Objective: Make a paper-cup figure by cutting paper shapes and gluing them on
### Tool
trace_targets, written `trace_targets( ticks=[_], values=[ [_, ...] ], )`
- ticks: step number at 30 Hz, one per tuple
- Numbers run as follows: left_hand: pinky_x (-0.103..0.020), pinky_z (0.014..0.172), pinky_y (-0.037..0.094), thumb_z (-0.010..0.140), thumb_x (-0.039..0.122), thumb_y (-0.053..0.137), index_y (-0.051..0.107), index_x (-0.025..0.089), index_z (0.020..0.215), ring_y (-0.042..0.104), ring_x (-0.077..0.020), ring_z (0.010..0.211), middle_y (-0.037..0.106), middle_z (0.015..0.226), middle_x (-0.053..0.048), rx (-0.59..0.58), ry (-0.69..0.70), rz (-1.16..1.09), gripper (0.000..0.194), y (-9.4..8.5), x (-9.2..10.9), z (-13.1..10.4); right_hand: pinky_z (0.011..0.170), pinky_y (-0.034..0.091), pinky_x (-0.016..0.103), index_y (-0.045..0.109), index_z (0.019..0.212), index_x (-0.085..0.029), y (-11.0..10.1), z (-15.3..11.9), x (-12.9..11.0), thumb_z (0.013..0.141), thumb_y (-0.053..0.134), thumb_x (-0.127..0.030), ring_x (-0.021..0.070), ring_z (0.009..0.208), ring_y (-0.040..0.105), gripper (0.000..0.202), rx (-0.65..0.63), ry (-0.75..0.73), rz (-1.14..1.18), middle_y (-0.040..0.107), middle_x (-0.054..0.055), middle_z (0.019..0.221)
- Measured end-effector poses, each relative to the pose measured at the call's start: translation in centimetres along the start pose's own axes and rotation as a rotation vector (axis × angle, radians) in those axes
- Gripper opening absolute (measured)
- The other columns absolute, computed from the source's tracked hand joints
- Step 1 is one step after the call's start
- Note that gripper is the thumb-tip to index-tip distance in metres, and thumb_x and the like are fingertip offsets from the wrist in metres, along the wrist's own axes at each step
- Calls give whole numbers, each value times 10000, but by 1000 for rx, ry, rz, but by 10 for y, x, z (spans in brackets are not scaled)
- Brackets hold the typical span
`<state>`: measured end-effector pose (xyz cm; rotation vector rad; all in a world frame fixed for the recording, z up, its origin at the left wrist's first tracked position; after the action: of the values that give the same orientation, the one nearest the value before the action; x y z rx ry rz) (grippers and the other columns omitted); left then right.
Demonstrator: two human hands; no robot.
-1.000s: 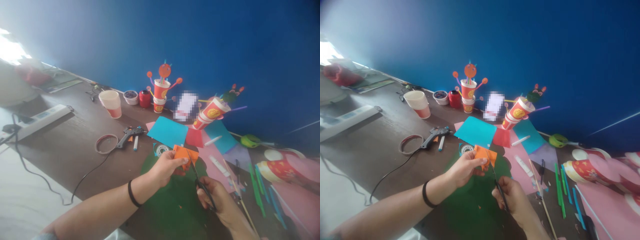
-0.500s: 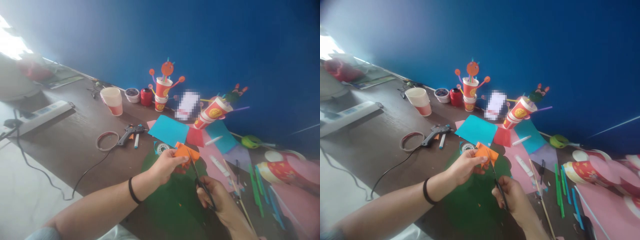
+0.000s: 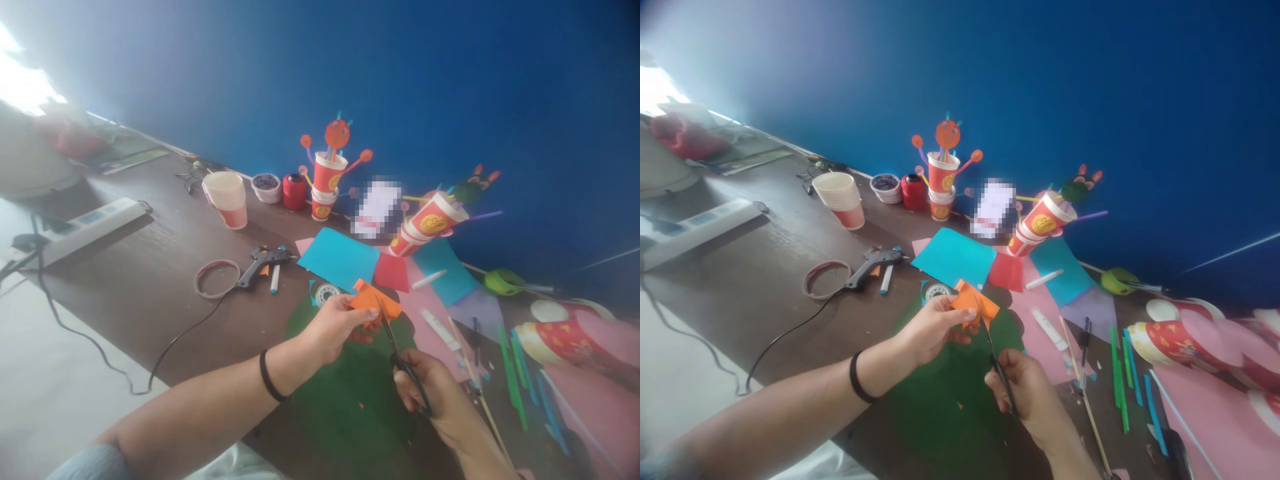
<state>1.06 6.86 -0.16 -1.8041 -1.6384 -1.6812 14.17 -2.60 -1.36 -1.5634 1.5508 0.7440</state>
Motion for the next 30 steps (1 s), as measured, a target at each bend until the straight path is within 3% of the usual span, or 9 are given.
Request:
trace_targets(
  ticks=[9, 15, 30],
  values=[
    [-190, 499, 466, 644, 322, 735, 668, 119, 805, 569, -100, 625, 622, 726, -34, 3, -8, -1, 268, 0, -2, 1, 423, 259, 214, 407, 562, -216, 1, -1, -3, 588, 693, -424, 62, 366, 359, 355, 9, 2, -9, 379, -97, 377],
    [-199, 498, 468, 615, 345, 757, 662, 113, 806, 579, -109, 626, 625, 741, -44, 12, -16, -15, 315, 0, -1, 1, 421, 252, 216, 406, 568, -216, 0, -1, -2, 547, 715, -504, 63, 365, 350, 422, -6, 12, 5, 395, -92, 375],
    [-194, 503, 464, 609, 315, 756, 663, 109, 774, 583, -112, 622, 628, 710, -49, 23, -28, -19, 280, -1, -1, 2, 440, 253, 227, 458, 594, -202, -7, 3, 13, 647, 699, -435, 72, 377, 381, 339, -39, -18, 0, 433, -82, 381]
  ],
)
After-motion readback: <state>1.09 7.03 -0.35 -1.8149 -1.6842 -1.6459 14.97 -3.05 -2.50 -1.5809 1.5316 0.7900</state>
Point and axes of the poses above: each hand's wrist, its own z-axis towards the middle knuckle, its own y-axis out of the palm, x = y × z, the point moved 4 cm from there along z, towards the middle knuckle
